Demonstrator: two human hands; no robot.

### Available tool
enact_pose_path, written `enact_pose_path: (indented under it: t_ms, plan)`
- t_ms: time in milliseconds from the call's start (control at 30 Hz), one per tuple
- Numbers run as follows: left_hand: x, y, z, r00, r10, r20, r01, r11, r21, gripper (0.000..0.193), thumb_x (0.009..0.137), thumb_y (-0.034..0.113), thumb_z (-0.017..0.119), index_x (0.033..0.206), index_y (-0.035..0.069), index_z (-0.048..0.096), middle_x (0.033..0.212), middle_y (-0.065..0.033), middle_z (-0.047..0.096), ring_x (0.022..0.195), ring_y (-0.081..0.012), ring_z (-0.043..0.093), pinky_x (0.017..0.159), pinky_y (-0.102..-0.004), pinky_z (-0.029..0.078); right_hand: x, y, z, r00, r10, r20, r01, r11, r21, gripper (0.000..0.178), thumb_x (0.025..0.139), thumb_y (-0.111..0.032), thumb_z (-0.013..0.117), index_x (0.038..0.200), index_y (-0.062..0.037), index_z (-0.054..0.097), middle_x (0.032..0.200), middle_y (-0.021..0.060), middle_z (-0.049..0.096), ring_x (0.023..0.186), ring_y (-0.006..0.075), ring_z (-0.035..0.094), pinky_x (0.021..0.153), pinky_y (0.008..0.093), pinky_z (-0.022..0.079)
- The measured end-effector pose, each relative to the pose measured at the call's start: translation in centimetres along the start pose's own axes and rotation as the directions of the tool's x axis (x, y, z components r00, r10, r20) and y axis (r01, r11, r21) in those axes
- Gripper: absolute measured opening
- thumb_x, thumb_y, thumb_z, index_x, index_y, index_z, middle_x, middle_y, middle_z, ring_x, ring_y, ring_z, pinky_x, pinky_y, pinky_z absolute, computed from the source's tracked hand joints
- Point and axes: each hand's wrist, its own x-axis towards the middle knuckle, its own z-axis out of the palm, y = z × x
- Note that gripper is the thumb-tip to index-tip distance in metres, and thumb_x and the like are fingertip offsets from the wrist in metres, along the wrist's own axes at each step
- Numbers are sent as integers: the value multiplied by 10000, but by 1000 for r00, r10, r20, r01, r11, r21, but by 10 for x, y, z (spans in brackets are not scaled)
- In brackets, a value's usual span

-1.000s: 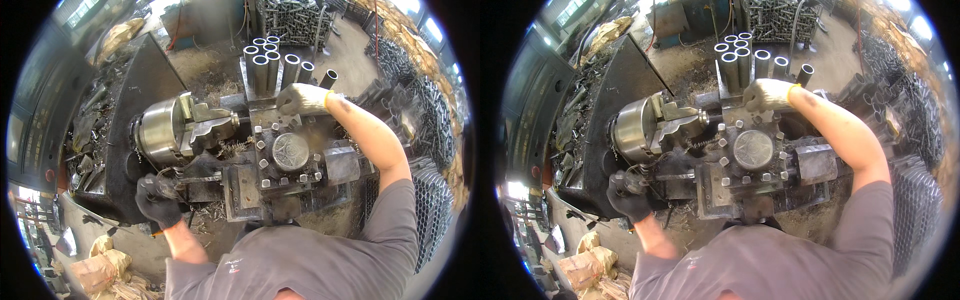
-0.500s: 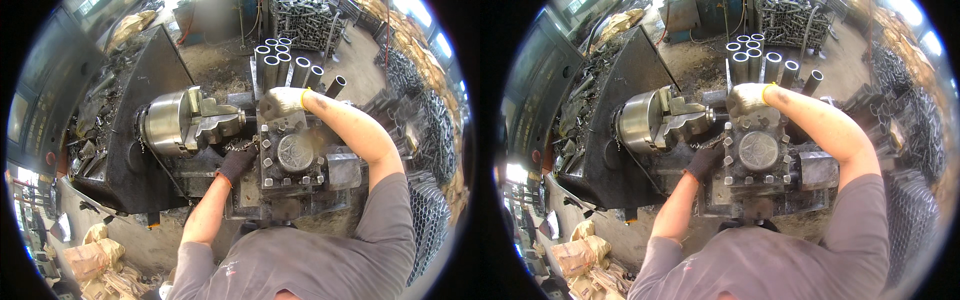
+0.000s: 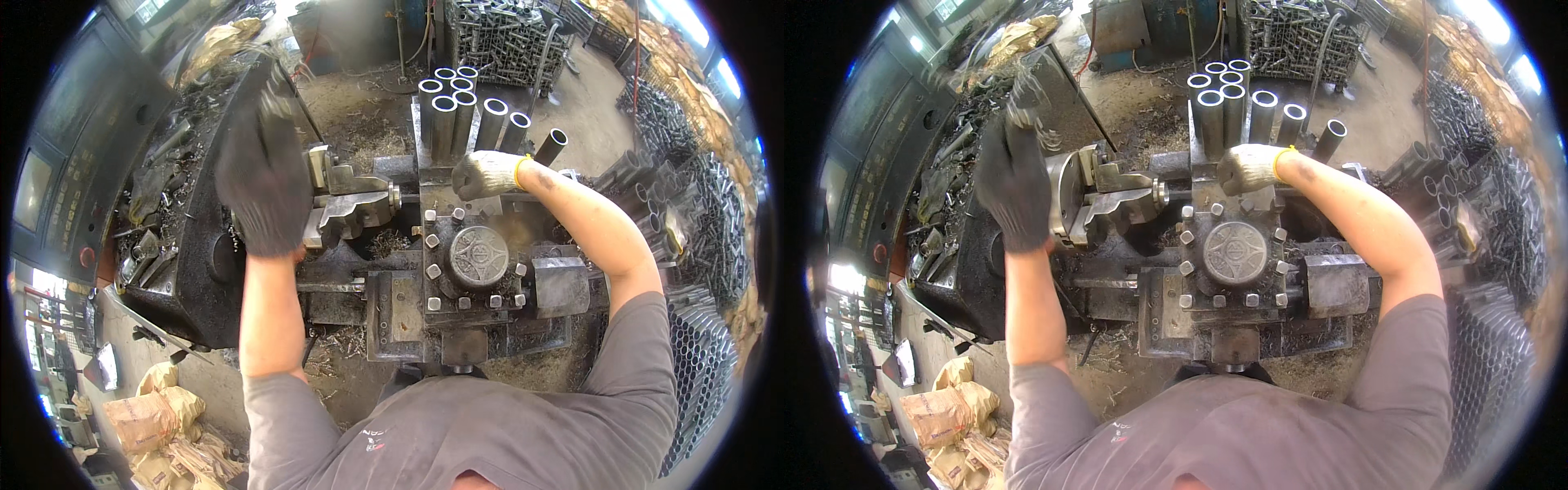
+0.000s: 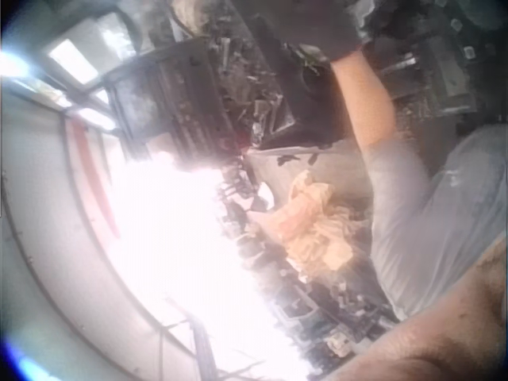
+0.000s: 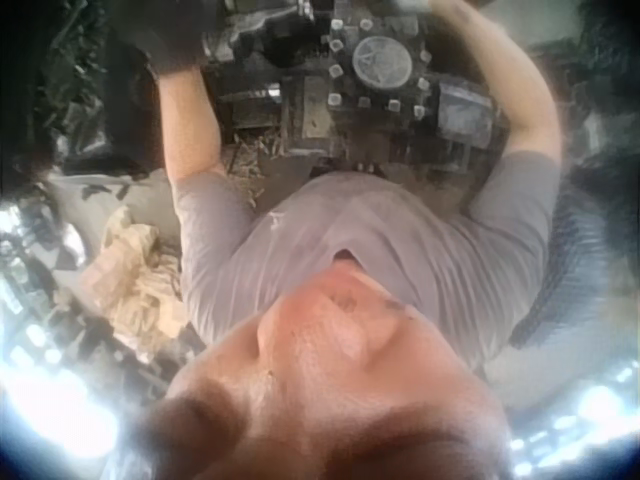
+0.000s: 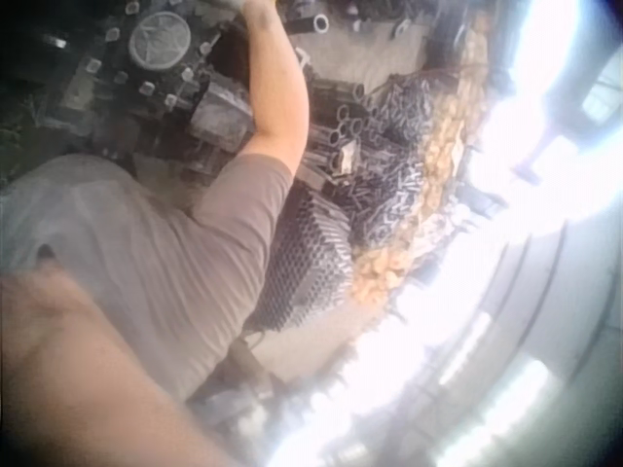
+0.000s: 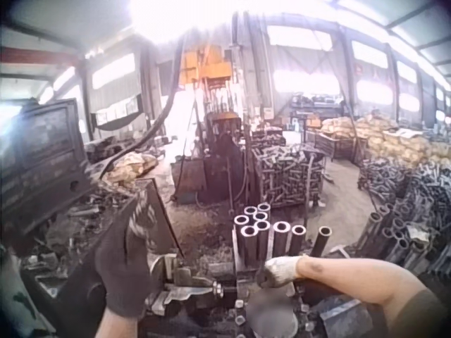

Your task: The person operates a metal turning machine in a workshop, repeatedly loading cylindrical metal tubes into the chuck, securing them, and removing processed pieces. The person also handles paper sacks and a bucket, moving them around the workspace.

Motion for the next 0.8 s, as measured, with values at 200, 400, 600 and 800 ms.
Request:
enact_pose_path:
  t_ms: [200, 400, 600, 800]
  plan:
    - [47, -26, 103, 602, -370, 708, -334, 689, 644, 418, 1040, 297, 618, 1420, 130, 566, 1424, -128, 560, 1292, -286, 578, 1040, -430, 515, 57, -28, -8, 988, -155, -14, 153, 986, -66, 286, 882, -286, 729, 1026, -43, 774, 923, 127, 782, 819, 270, 748, 747, 430, 590]
    - [-57, -27, 67, 640, 103, 761, -471, 836, 282, 395, 914, 156, 652, 1308, 151, 632, 1490, -107, 589, 1400, -369, 535, 1192, -528, 398, 97, -58, 6, 950, 24, 311, -89, 976, 197, 353, 886, -367, 825, 861, -18, 784, 745, 81, 744, 634, 155, 705, 564, 323, 572]
    - [-130, -14, 60, 731, 319, 604, -509, 843, 171, 511, 861, 324, 770, 1321, 138, 649, 1378, -160, 595, 1342, -391, 530, 1205, -598, 345, 119, -17, 49, 904, -427, -8, 427, 904, -6, 251, 863, -346, 824, 827, -98, 805, 694, 101, 731, 641, 252, 721, 628, 386, 566]
    - [-132, -21, 82, 744, 296, 599, -524, 815, 248, 437, 887, 370, 730, 1254, 138, 679, 1338, -180, 603, 1316, -407, 534, 1193, -617, 346, 112, -10, 66, 987, -155, -44, 160, 971, 178, 304, 847, -368, 805, 919, -73, 810, 752, 119, 756, 705, 248, 741, 674, 381, 576]
